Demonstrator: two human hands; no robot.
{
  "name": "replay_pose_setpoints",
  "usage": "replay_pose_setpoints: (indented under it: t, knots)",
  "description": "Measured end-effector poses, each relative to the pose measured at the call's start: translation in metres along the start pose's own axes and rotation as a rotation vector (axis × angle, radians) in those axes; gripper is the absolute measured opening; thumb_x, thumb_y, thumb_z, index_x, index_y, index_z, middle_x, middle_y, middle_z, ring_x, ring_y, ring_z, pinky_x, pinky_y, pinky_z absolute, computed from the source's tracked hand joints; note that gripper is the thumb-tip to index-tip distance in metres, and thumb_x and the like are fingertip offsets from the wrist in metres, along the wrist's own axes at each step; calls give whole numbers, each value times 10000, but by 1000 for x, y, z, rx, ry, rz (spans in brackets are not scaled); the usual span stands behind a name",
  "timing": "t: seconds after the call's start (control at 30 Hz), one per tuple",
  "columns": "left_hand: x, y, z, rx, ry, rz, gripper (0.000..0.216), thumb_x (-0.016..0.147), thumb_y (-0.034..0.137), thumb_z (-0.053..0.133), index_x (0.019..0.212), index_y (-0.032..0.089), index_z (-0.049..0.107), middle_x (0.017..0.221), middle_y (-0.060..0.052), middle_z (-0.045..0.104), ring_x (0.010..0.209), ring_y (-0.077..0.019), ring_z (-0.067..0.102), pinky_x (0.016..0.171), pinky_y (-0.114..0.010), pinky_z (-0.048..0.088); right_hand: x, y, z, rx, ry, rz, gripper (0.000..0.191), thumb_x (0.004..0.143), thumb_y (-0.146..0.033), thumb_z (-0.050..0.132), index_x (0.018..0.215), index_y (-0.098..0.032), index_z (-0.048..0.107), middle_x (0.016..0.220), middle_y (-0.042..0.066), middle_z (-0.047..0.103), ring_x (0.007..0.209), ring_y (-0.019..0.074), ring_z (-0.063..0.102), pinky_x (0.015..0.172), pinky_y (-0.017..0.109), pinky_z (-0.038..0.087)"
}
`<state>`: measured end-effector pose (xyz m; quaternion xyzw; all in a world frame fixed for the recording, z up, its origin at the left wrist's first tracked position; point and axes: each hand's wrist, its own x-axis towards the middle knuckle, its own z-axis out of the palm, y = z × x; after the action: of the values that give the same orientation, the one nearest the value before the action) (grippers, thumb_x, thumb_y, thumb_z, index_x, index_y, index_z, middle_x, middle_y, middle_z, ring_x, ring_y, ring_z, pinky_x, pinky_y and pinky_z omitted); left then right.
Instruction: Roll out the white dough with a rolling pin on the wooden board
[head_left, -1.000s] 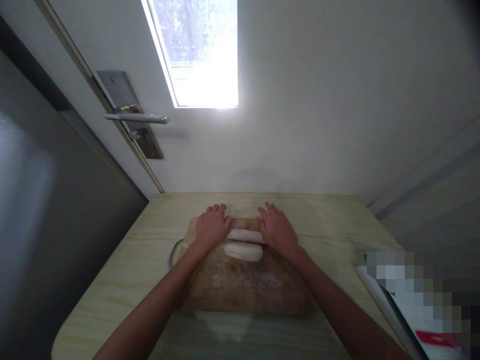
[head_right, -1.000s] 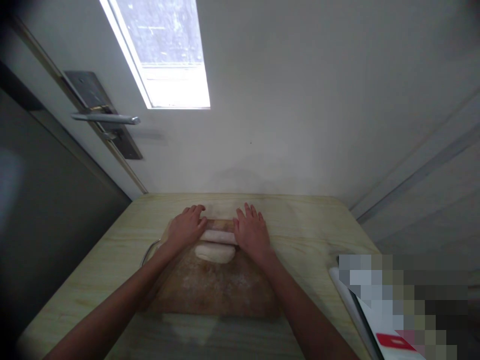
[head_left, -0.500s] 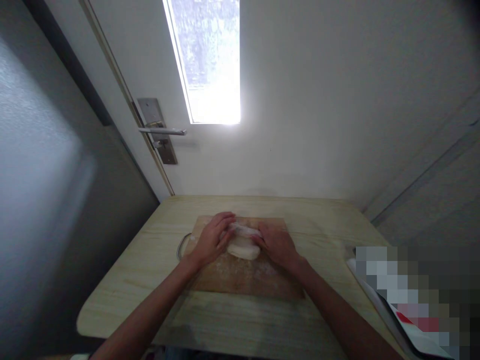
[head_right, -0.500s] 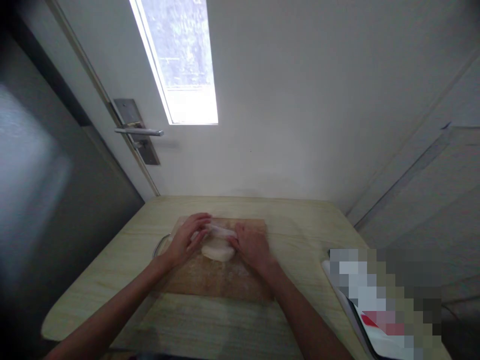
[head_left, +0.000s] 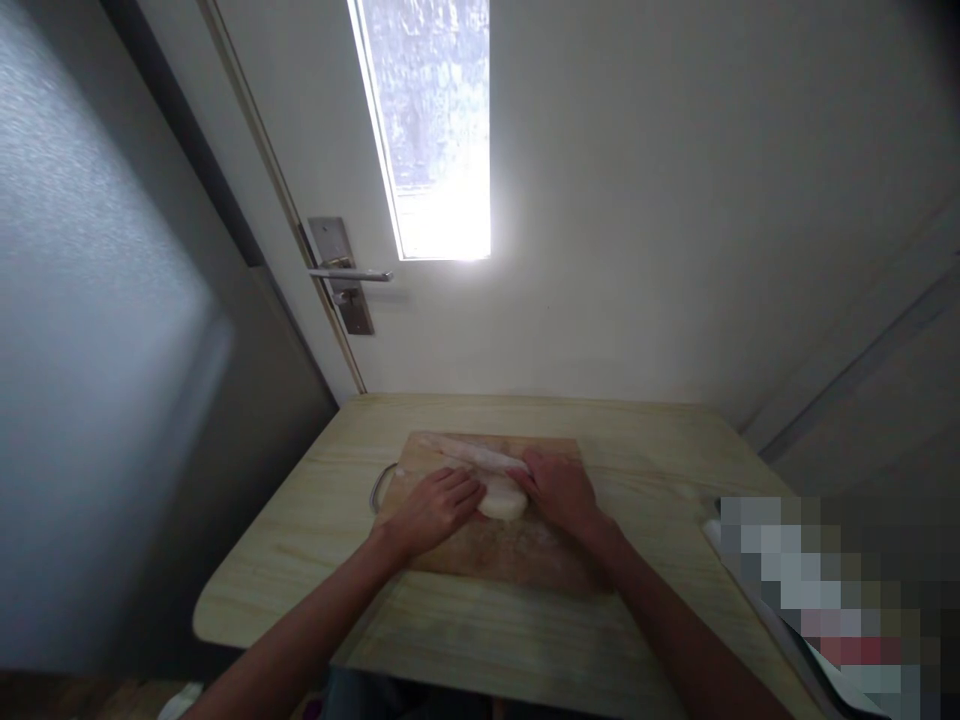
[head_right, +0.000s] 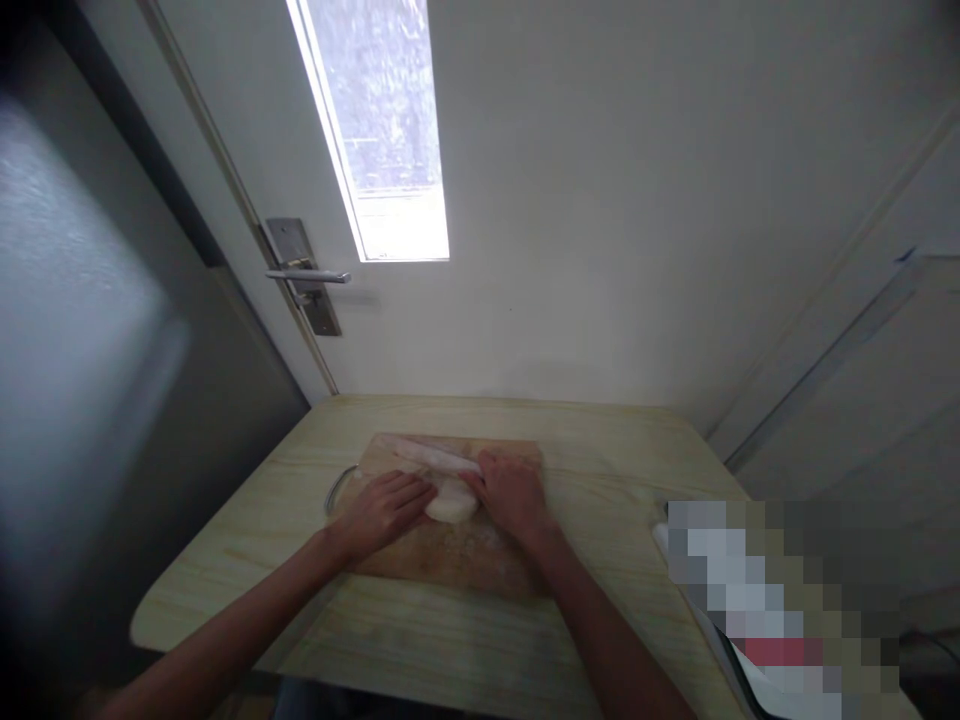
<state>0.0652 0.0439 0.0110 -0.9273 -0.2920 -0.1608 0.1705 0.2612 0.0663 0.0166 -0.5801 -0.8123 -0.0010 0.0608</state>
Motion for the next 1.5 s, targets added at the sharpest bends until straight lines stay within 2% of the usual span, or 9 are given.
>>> replay_pose_setpoints:
  t: [0.27, 0.37, 0.53, 0.77, 0.97, 1.07, 1.23, 1.4, 1.5]
  knots:
    - [0, -3, 0, -20, 82, 62, 186, 836, 218, 394, 876, 124, 550, 739, -49, 628, 715, -140, 572, 629, -281, 432, -1, 0, -1, 7, 41, 16, 462, 840, -496, 169, 861, -203, 526, 779, 59, 615, 726, 196, 576, 589, 284, 381]
    - [-3, -5, 0, -34, 96, 68, 193, 827, 264, 420, 896, 136, 548, 800, -54, 637, 765, -148, 575, 657, -285, 439, -2, 0, -1, 9, 49, 6, 456, 843, -491, 166, 857, -208, 523, 784, 52, 617, 733, 193, 574, 593, 283, 381]
    - [1, -2, -2, -3, 97, 51, 374, 787, 411, 444, 1030, 133, 502, 982, -88, 611, 878, -202, 555, 728, -339, 444, 0, 1, 0, 10, 46, -3, 451, 844, -490, 165, 867, -217, 523, 801, 49, 619, 734, 185, 570, 609, 285, 381]
    - [6, 4, 7, -82, 114, 74, 254, 818, 274, 412, 979, 113, 523, 906, -100, 631, 839, -182, 570, 729, -333, 452, 0, 0, -1, 19, 31, 7, 448, 844, -488, 175, 900, -212, 523, 826, 60, 616, 755, 187, 570, 622, 290, 381]
    - [10, 4, 8, -110, 163, 103, 232, 797, 228, 427, 954, 92, 532, 799, -104, 642, 721, -178, 586, 636, -331, 465, 0, 0, -2, 19, 24, 18, 459, 843, -493, 169, 892, -211, 528, 831, 63, 618, 771, 187, 571, 632, 288, 381]
    - [10, 2, 7, -105, 141, 89, 230, 805, 222, 428, 973, 97, 525, 793, -93, 642, 724, -173, 586, 645, -322, 466, 0, 0, -2, 13, 16, 22, 454, 843, -490, 177, 887, -208, 530, 831, 62, 619, 769, 183, 574, 633, 281, 382]
    - [0, -2, 3, -100, 68, 97, 325, 827, 323, 399, 1086, 137, 465, 982, -106, 607, 886, -187, 557, 746, -343, 448, -1, -1, -3, 7, 12, 27, 441, 844, -481, 188, 896, -208, 530, 838, 63, 616, 781, 186, 572, 644, 281, 382]
    - [-8, -1, 2, -110, 7, -11, 450, 810, 368, 413, 1193, 135, 363, 1079, -112, 561, 1006, -204, 499, 816, -360, 424, -1, -1, -3, 11, 26, 17, 448, 843, -485, 177, 890, -211, 528, 809, 58, 617, 758, 193, 574, 622, 288, 383]
    - [-8, -1, 6, -110, -19, -62, 432, 810, 349, 422, 1185, 140, 375, 1120, -115, 535, 1046, -204, 472, 839, -367, 410, -1, -1, -3, 21, 30, 18, 446, 843, -483, 186, 882, -202, 530, 799, 65, 616, 745, 197, 575, 614, 290, 383]
